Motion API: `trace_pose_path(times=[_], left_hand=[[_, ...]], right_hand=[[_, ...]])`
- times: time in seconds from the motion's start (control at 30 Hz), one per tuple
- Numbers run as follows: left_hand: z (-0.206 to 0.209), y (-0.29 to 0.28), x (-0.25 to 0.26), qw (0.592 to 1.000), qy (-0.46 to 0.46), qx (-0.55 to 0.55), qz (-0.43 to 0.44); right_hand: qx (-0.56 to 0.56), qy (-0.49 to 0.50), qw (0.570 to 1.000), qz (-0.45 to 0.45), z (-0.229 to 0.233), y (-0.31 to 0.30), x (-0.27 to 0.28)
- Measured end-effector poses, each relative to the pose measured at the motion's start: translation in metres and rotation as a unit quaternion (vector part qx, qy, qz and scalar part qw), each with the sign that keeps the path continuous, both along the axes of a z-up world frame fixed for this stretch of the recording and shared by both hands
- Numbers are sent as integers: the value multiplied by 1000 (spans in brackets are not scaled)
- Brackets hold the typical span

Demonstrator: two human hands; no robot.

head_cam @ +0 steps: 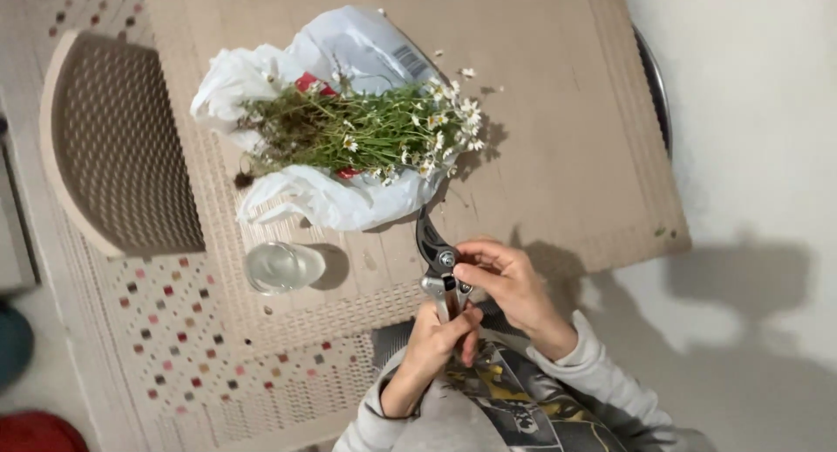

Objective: The person unpacks daisies and purple flowers from a plastic bag, trims stems with pruning shears, and places them into a glass jar on a table. The person handles the flowers one at a time, adjusting their position in the jar.

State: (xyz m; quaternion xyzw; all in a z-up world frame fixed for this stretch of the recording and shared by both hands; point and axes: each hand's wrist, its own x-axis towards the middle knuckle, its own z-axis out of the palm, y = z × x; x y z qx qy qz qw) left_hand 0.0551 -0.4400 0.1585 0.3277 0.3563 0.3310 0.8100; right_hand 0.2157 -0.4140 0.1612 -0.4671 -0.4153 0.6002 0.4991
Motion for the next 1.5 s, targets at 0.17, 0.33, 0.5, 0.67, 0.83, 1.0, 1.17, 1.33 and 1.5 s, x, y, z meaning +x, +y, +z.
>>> trace_pose_path(times=[0.17, 0.33, 0.5, 0.67, 0.83, 1.0, 1.17, 1.33, 1.5], left_hand=[[-7, -10, 19, 998, 24, -26, 48], [-21, -3, 5, 995, 40, -30, 83], [-28, 13, -39, 993, 58, 1, 102], [-53, 26, -74, 985, 130, -57, 99], [-58, 39, -93, 980, 182, -45, 73], [-58, 63, -96, 985, 169, -13, 30], [-56, 93, -87, 992, 103, 64, 28], [-67, 115, -83, 964, 227, 137, 34], [-42, 135, -61, 891, 423, 166, 15]], right_hand=[[-146, 60, 987, 28, -30, 6, 16], [-129, 33, 980, 148, -36, 40, 29], [31, -180, 970, 158, -45, 93, 23], [283, -482, 828, 43, -48, 153, -12], [274, -647, 711, -19, -24, 198, -6], [284, -680, 671, 87, -49, 216, -13], [266, -621, 734, 68, -63, 214, -4], [300, -597, 743, 38, -32, 209, 19], [308, -637, 706, 24, -19, 219, 32]])
